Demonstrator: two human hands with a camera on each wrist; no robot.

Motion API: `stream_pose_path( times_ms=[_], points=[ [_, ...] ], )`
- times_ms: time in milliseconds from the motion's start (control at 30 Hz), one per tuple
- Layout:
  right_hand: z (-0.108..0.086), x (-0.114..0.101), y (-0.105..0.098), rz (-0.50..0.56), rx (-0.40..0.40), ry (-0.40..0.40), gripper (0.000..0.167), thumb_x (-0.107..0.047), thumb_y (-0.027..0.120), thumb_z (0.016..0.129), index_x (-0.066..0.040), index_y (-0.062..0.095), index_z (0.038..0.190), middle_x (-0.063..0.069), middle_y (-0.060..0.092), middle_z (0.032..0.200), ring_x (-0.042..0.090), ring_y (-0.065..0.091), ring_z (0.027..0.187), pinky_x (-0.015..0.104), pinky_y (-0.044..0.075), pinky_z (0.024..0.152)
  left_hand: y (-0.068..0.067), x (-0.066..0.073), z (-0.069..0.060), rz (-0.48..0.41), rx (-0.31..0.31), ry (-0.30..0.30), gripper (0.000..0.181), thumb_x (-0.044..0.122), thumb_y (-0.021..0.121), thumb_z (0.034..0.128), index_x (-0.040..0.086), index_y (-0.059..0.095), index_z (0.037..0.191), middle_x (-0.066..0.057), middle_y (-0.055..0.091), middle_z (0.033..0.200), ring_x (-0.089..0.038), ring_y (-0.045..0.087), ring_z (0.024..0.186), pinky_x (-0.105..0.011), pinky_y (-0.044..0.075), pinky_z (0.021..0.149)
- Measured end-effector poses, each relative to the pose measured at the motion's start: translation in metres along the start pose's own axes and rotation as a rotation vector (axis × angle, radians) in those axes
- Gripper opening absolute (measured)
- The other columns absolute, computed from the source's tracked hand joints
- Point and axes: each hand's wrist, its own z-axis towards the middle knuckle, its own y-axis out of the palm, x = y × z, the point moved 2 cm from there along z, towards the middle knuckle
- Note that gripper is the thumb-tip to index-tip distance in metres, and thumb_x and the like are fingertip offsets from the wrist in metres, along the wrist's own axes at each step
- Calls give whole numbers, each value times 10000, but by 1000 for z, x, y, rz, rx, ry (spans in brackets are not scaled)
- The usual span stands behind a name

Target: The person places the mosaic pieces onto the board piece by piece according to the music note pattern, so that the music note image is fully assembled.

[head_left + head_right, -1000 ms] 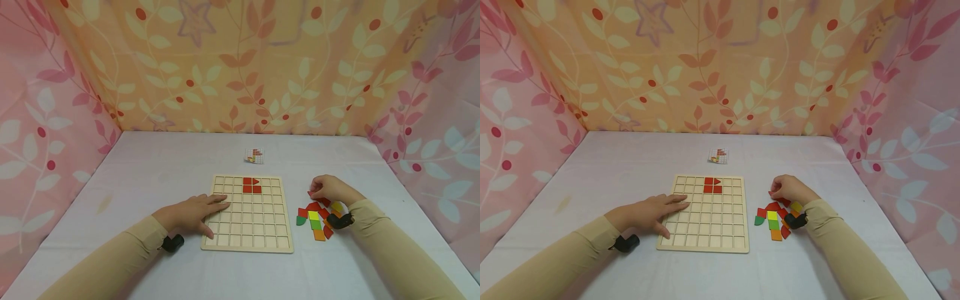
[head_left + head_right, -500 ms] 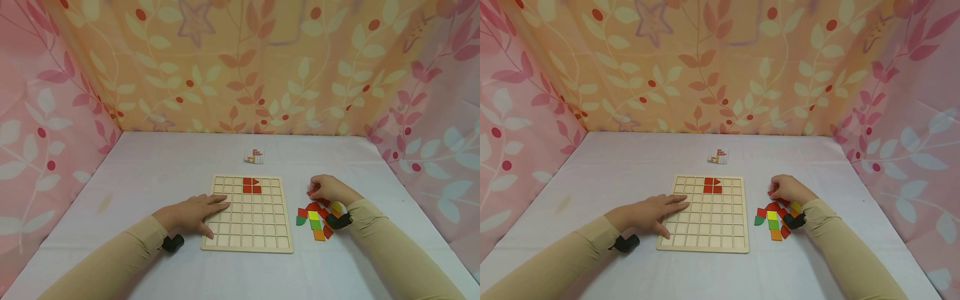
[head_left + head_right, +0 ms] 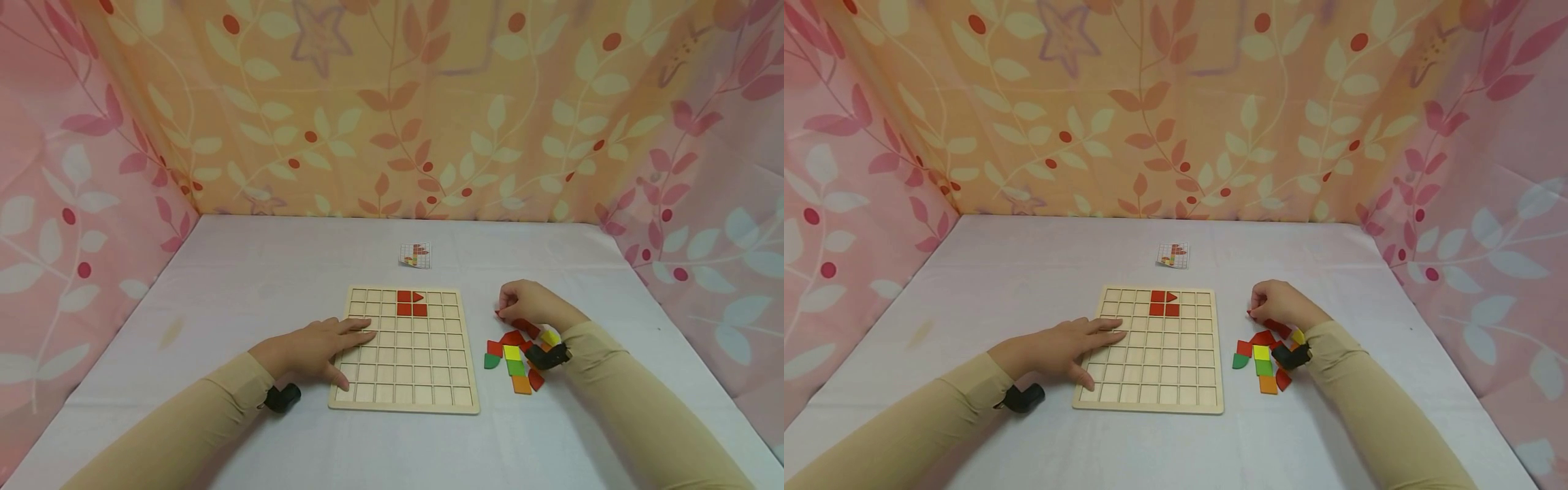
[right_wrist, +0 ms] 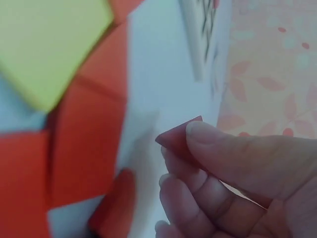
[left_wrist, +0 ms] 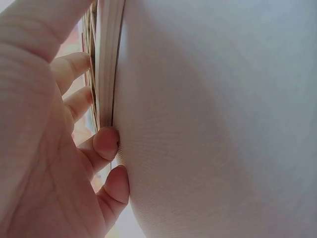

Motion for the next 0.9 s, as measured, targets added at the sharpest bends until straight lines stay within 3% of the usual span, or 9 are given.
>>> stream_pose_path(
  times_ms=[433,700,900],
  points=[
    [15,-36,7,112,42,-137,56,-85,692,793,-73,640,810,13,595,711,178,503,694,283,426,606,-1,1,0,8,0,13,936,649,595,689,321,182,1463,89,75,1528,-332,159,1361,-529,192,1045],
    [27,-60,20,228,6,-144,69,-77,696,791,-45,642,819,15,609,686,148,519,633,278,446,584,0,0,0,0,3,9,935,655,585,684,323,186,1461,94,78,1527,-326,150,1364,-544,184,1043],
    [37,-72,30,209,12,-184,72,-86,705,783,-55,642,797,-1,609,684,129,503,617,252,413,553,1,-1,0,1,9,7,933,661,579,682,331,183,1460,100,74,1527,-339,146,1364,-549,182,1042]
  ],
)
